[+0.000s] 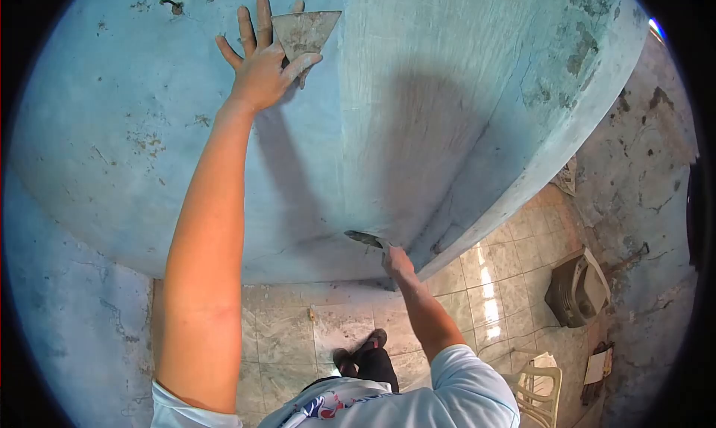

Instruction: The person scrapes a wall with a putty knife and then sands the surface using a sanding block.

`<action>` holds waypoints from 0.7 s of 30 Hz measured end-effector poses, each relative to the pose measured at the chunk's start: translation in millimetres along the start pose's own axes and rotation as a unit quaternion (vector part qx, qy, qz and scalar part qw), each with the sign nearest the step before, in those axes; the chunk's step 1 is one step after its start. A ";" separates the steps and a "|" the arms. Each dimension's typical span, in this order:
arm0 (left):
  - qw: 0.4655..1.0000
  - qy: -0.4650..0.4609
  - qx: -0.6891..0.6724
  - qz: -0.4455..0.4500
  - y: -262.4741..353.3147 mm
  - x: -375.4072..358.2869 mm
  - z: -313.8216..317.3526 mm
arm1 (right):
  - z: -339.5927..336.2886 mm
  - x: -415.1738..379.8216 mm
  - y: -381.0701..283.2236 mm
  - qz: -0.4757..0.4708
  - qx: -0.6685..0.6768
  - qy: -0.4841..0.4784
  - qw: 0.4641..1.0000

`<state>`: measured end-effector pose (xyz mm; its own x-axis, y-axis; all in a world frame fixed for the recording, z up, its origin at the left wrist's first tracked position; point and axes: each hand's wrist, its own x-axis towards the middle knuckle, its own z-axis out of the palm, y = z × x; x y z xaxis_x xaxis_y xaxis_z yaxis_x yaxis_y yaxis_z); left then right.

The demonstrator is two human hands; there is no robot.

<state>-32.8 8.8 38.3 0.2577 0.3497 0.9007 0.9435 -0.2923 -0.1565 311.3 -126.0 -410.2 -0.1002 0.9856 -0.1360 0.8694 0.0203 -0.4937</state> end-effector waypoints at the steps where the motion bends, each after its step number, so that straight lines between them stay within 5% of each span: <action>1: 1.000 -0.009 0.000 -0.001 -0.3 -1.8 -0.2 | -6.0 -5.0 -5.2 0.000 -0.017 -0.004 1.000; 4: 1.000 -0.007 0.007 -0.004 0.1 -1.8 0.7 | -67.9 -11.9 -33.0 -0.084 0.054 0.048 0.994; 7: 1.000 -0.013 0.015 -0.009 0.2 -1.7 1.1 | -114.1 -31.1 -70.7 -0.072 0.155 0.116 0.978; 14: 1.000 -0.016 0.002 -0.011 2.1 -2.7 -1.9 | -52.4 -5.8 -13.8 -0.052 0.058 0.032 0.996; 21: 1.000 -0.012 -0.003 -0.006 1.6 -0.9 -1.7 | -116.6 -27.1 -68.9 -0.053 0.092 0.075 0.992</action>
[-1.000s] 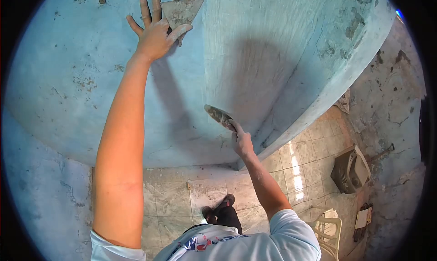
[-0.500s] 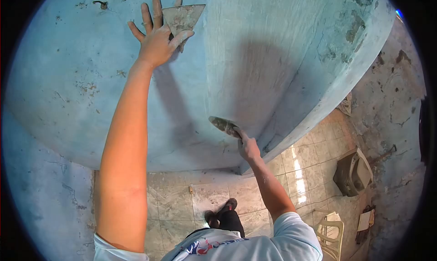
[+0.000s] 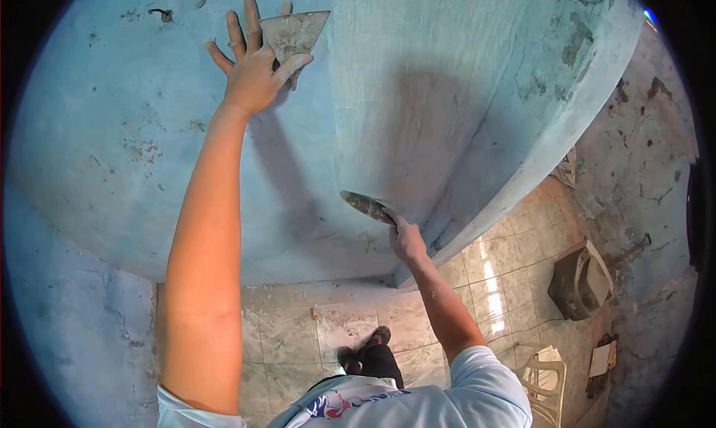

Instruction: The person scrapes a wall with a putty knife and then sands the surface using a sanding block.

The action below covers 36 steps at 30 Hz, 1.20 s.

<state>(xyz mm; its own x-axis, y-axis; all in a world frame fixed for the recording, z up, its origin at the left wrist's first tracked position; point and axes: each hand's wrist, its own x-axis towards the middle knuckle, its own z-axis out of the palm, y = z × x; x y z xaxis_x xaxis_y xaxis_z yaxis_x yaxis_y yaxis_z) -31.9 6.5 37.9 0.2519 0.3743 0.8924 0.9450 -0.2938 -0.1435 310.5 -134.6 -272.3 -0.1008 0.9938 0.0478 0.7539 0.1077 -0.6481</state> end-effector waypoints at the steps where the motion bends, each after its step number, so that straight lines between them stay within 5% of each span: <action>1: 1.000 -0.004 0.005 -0.001 -0.9 -1.3 0.9 | 5.6 1.8 7.6 0.009 -0.006 -0.008 1.000; 5: 1.000 -0.004 -0.004 -0.006 1.2 -2.4 -1.1 | 48.3 6.3 60.3 -0.011 -0.017 -0.024 1.000; 10: 1.000 0.001 -0.011 -0.008 2.1 -1.1 -0.5 | 10.9 -0.4 -4.6 -0.043 0.091 0.061 0.993; 16: 1.000 -0.006 0.010 -0.006 0.1 -1.2 1.2 | 19.3 0.7 23.1 0.003 -0.024 -0.042 0.999; 22: 1.000 -0.006 0.011 -0.007 -2.3 -1.2 2.8 | 18.5 1.2 14.2 -0.022 0.024 0.021 0.999; 25: 1.000 -0.012 0.001 -0.015 1.7 -1.2 -0.1 | 12.5 3.2 13.5 0.022 -0.038 -0.052 0.998; 31: 0.999 -0.015 -0.023 -0.024 8.0 -5.3 -2.9 | 12.8 6.0 20.4 0.009 -0.030 -0.043 0.999; 36: 1.000 -0.012 0.001 -0.019 6.0 -0.9 -4.1 | -42.6 11.4 -24.8 -0.105 0.082 0.141 0.981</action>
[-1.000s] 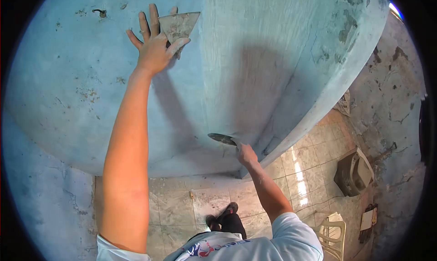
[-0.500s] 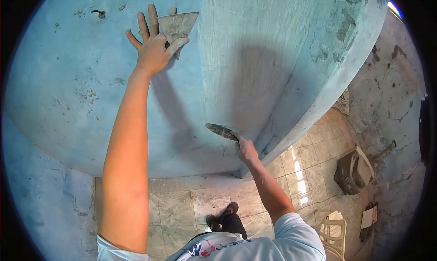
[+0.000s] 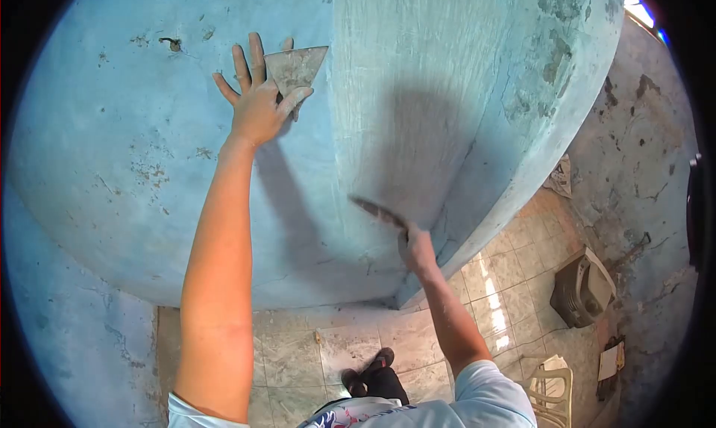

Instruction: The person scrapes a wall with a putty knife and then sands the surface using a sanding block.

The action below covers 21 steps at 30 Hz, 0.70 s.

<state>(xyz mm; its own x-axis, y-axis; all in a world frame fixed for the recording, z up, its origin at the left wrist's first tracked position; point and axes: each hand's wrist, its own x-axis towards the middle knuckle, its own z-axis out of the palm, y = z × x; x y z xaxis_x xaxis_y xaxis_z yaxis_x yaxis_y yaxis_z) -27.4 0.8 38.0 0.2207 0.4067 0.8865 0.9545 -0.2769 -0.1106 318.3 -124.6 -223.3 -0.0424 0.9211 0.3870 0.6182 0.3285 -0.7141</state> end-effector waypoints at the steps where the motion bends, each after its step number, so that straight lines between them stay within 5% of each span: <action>1: 1.000 -0.003 -0.007 0.000 -0.2 -0.6 -0.4 | -17.8 11.3 -19.6 -0.016 0.011 0.034 0.999; 3: 1.000 -0.010 -0.008 -0.003 -0.3 -1.1 -0.3 | -49.4 35.2 -65.3 -0.020 0.047 0.123 0.991; 6: 1.000 -0.011 -0.003 -0.005 -0.1 -0.7 0.2 | -84.3 56.0 -104.2 0.017 0.082 0.084 0.993; 10: 1.000 0.001 -0.012 -0.006 4.6 0.5 -5.4 | -43.1 42.1 -39.1 0.042 0.036 0.004 0.998; 12: 1.000 -0.005 -0.019 -0.015 6.6 1.5 -7.2 | -1.6 11.5 18.5 -0.064 0.021 -0.005 0.998; 13: 0.999 -0.013 -0.026 -0.019 6.1 -0.2 -6.2 | 30.9 -4.1 80.2 0.006 -0.077 -0.088 0.993; 16: 0.992 -0.114 -0.015 -0.050 9.2 4.3 -20.9 | 98.1 -92.6 222.5 0.086 -0.033 -0.114 0.989; 17: 0.993 -0.104 -0.014 -0.054 11.5 3.4 -21.0 | 83.3 -107.5 180.7 0.226 -0.050 -0.178 0.956; 18: 0.994 -0.093 -0.011 -0.058 13.1 4.7 -19.9 | 90.2 -125.2 173.6 0.373 0.184 -0.088 0.905; 19: 0.992 -0.108 -0.023 -0.063 13.8 6.4 -25.5 | 85.2 -153.3 154.3 0.362 0.203 -0.068 0.907; 20: 0.988 -0.133 -0.038 -0.071 14.7 6.4 -29.7 | 83.7 -187.2 125.2 0.146 -0.056 -0.056 0.986; 21: 0.988 -0.132 -0.034 -0.071 14.8 9.3 -32.8 | 80.8 -207.1 94.7 0.186 -0.030 -0.037 0.981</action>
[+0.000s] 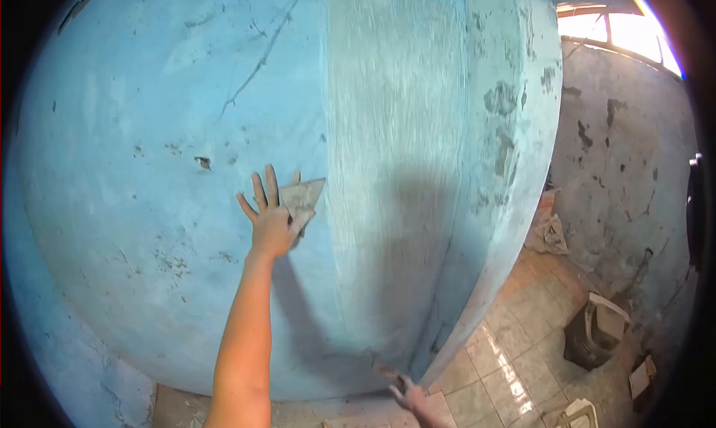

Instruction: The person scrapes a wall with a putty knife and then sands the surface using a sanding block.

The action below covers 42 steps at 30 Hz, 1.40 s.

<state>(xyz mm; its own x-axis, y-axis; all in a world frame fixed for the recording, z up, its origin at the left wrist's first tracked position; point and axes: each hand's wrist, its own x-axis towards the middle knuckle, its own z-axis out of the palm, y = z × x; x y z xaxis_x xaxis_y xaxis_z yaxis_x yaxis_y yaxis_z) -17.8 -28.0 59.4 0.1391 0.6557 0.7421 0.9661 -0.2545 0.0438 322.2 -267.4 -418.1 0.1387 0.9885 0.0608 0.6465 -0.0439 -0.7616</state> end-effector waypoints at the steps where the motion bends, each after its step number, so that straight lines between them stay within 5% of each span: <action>1: 1.000 -0.005 0.002 -0.002 0.8 -1.1 0.6 | -6.3 -19.4 -16.6 0.074 0.013 -0.053 0.996; 3: 1.000 0.000 0.003 -0.002 3.1 -6.0 2.4 | 29.4 -42.1 12.2 0.171 0.004 -0.136 0.976; 5: 1.000 0.027 0.006 0.006 1.4 -5.8 7.6 | 13.7 -69.1 -24.0 0.099 0.057 -0.079 0.990; 11: 0.999 0.037 0.026 0.005 1.1 -7.2 8.8 | -66.5 -31.0 -118.2 -0.028 0.072 -0.137 0.988; 16: 0.991 0.122 -0.019 0.042 8.5 -9.3 -2.9 | -104.1 1.5 -155.7 -0.017 0.090 -0.153 0.984; 23: 0.977 0.154 -0.082 0.124 -6.0 21.6 -41.2 | -110.5 47.0 -192.8 -0.146 0.156 -0.070 0.974; 27: 0.969 0.221 -0.051 0.100 -23.0 45.9 -41.8 | -147.5 89.9 -276.1 -0.327 0.168 0.033 0.929; 29: 0.969 0.217 -0.002 0.115 -35.7 44.4 -40.7 | -171.0 106.9 -328.4 -0.288 0.206 0.047 0.934; 33: 0.955 0.267 0.043 0.125 -45.9 46.6 -26.9 | -198.7 156.1 -412.9 -0.360 0.189 0.154 0.901; 42: 0.948 0.282 0.029 0.141 -47.7 43.9 -27.4 | -209.7 197.7 -493.8 -0.388 0.145 0.248 0.876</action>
<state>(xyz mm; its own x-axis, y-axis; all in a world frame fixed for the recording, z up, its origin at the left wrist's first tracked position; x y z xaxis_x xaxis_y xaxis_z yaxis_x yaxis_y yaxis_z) -63.7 -6.6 108.2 0.2714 0.0782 0.9593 0.9203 -0.3130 -0.2348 187.6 -80.6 105.3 0.0968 0.5162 0.8510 0.4835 0.7229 -0.4936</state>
